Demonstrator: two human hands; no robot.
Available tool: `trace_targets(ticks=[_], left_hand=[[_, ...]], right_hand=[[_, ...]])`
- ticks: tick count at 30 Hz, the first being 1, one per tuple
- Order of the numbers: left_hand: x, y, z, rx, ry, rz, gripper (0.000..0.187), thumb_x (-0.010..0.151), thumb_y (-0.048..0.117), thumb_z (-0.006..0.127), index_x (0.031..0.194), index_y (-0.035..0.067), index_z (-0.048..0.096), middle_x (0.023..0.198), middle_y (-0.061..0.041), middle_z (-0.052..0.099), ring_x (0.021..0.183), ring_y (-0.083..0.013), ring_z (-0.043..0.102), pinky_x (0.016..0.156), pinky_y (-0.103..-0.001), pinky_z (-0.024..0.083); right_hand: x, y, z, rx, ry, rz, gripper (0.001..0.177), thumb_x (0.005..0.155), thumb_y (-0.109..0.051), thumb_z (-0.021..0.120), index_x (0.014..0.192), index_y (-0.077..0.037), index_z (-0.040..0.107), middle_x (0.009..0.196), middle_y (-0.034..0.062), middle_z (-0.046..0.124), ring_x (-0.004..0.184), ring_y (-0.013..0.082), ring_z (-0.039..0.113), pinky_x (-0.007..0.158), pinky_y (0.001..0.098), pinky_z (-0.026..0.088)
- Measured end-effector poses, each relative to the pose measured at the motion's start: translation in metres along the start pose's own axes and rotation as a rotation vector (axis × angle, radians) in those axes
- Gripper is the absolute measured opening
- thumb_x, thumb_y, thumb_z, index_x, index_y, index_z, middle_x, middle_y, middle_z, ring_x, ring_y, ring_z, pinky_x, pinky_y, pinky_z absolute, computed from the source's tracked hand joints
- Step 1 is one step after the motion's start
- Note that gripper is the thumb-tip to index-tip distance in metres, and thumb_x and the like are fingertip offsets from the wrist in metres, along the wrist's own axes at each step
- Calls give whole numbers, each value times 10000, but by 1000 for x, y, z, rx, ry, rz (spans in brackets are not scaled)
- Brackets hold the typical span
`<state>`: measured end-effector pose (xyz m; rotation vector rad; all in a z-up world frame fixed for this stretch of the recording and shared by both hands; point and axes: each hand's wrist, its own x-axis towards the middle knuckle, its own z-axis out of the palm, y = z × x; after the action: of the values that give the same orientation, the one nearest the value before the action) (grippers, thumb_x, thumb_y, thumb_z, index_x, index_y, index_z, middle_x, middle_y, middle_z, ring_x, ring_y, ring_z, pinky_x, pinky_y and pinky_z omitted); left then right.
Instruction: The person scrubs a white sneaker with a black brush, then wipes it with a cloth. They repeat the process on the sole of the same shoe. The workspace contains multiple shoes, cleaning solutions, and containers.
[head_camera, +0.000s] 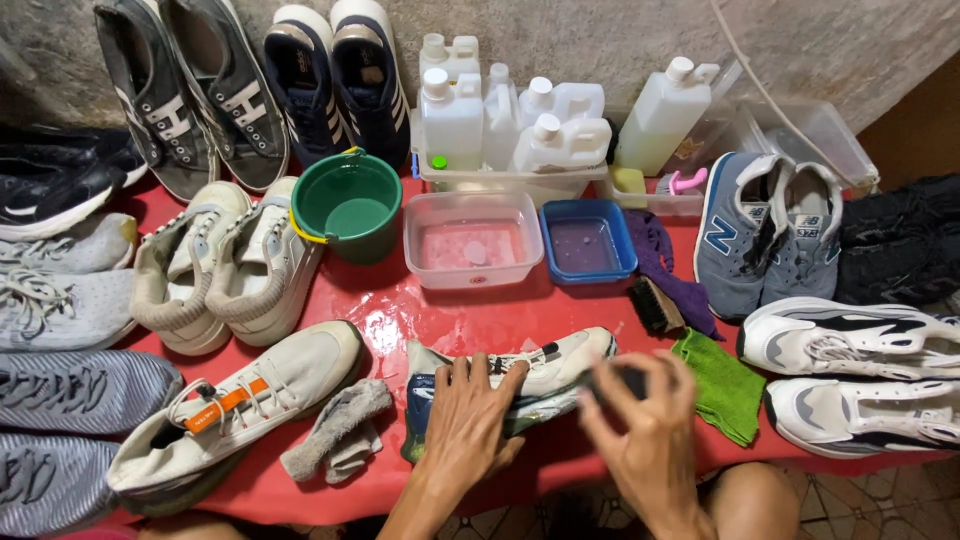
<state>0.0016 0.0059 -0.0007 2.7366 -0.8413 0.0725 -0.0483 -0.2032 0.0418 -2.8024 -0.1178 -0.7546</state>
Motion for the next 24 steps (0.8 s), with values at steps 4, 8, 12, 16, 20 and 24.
trace_targets(ticks=[4, 8, 12, 16, 20, 24], left_hand=[[1, 0, -1, 12, -18, -6, 937, 648, 450, 949, 1402, 202, 452, 1131, -229, 516, 932, -372, 510, 795, -526, 416], [1, 1, -1, 19, 5, -6, 942, 635, 461, 951, 1400, 210, 463, 1116, -214, 525, 917, -360, 512, 788, -515, 417], [-2, -2, 10, -3, -17, -15, 982, 683, 412, 941, 1477, 207, 401, 1203, -251, 512, 1010, -385, 522, 865, -544, 427], [-1, -1, 2, -4, 14, -12, 940, 649, 436, 949, 1410, 206, 448, 1125, -228, 527, 919, -354, 513, 788, -509, 419], [0, -2, -1, 5, 1, -5, 930, 645, 461, 939, 1400, 206, 458, 1131, -228, 529, 931, -370, 521, 788, -521, 419], [0, -1, 2, 2, -18, -11, 925, 656, 449, 950, 1394, 201, 451, 1140, -232, 527, 936, -351, 521, 812, -519, 426]], right_hand=[[-3, -10, 1, 9, -33, -61, 426, 852, -388, 720, 1259, -264, 735, 1186, 80, 608, 1247, 417, 418, 1066, 536, 399], [-2, -3, -1, 74, -78, -71, 460, 848, -368, 745, 1299, -282, 719, 1191, 56, 609, 1215, 377, 446, 1111, 521, 391], [-3, -27, -8, 150, -166, -230, 505, 875, -349, 736, 1370, -278, 668, 1212, 71, 593, 1263, 412, 408, 1088, 545, 388], [1, -14, -3, 87, -111, -32, 510, 847, -368, 745, 1348, -291, 693, 1154, 66, 619, 1158, 343, 466, 1003, 483, 435], [-4, -18, 2, 86, -124, -122, 457, 842, -373, 734, 1290, -286, 718, 1202, 62, 610, 1236, 397, 438, 1056, 544, 416], [0, -3, 1, -117, -174, 71, 626, 826, -446, 733, 1434, -349, 617, 1255, 75, 600, 1273, 421, 419, 1001, 549, 491]])
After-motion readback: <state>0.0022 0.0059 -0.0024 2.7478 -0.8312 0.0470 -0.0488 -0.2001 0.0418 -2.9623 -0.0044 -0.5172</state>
